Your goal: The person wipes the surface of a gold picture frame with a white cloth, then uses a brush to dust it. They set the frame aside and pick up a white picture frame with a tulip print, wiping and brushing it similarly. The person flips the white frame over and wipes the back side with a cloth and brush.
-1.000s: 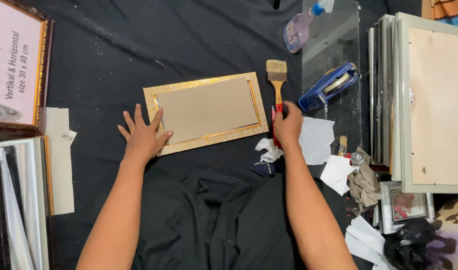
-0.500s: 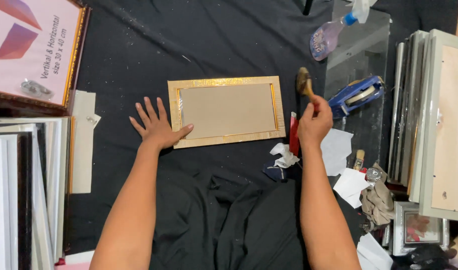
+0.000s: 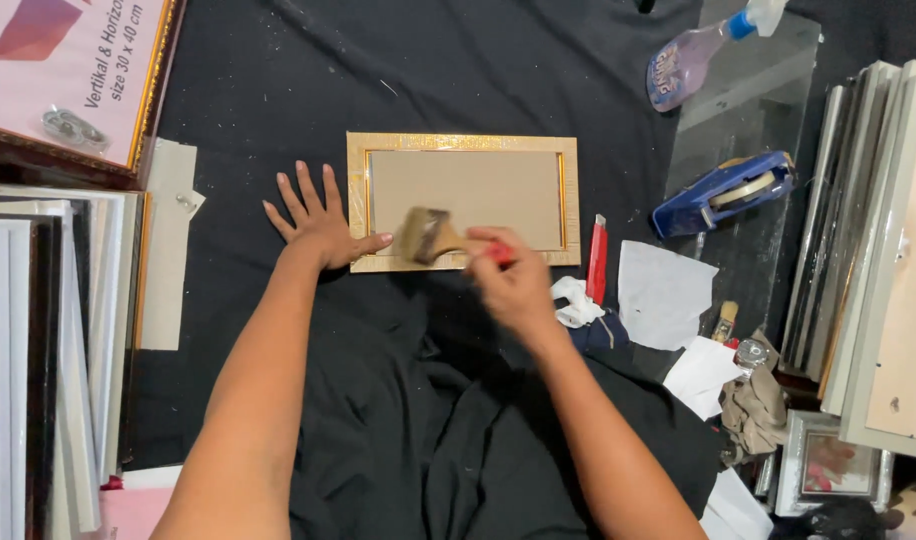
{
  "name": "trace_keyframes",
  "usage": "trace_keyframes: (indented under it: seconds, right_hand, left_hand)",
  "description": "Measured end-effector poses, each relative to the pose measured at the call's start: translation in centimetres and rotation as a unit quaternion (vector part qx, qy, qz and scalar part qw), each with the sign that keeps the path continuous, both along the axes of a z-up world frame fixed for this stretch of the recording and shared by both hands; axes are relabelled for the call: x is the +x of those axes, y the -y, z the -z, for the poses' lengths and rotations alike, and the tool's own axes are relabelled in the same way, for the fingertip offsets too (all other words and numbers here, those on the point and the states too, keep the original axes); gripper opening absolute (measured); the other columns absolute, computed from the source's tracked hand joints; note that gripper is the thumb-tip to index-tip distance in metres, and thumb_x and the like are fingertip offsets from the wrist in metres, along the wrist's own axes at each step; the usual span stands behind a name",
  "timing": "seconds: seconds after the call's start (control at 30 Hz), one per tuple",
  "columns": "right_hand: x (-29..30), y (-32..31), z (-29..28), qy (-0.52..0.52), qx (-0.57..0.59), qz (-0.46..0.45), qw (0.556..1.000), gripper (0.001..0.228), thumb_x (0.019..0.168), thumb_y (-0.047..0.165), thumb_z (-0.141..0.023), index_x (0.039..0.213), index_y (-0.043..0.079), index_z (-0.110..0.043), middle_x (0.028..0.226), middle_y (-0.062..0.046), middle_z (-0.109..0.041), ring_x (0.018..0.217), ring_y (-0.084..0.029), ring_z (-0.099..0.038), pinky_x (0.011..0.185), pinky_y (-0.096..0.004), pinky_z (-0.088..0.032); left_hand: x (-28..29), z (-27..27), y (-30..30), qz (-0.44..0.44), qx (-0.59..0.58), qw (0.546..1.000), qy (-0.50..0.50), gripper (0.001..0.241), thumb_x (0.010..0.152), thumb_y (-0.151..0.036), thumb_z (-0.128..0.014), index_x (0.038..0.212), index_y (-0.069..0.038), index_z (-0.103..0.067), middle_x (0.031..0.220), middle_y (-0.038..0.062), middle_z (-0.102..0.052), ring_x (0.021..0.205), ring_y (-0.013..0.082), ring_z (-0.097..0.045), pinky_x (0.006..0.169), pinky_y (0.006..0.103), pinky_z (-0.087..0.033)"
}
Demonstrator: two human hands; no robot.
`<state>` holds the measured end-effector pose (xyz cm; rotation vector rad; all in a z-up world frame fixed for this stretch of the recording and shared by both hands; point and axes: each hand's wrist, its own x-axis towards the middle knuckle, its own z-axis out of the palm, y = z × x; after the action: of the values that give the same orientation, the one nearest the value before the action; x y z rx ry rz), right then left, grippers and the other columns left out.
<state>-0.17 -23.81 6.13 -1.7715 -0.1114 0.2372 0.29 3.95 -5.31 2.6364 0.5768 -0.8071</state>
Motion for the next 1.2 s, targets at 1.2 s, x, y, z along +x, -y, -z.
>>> trace_keyframes:
  seconds: [1.2]
  right_hand:
    - [7.5, 10.9, -1.1, 0.082, -0.305, 0.285, 0.905, 0.024, 0.089, 0.020, -0.062, 0.106, 0.013, -0.078, 0.080, -0.023, -0.071, 0.086, -0.043, -0.070, 0.078, -0.047, -0.053]
  left_hand:
    - [0.5, 1.6, -0.4, -0.008, 0.005, 1.000, -0.021, 0.155, 0.056, -0.105, -0.054, 0.164, -0.023, 0.020, 0.167, 0.012, 0.032, 0.146, 0.0446, 0.037, 0.109, 0.0741, 0.021]
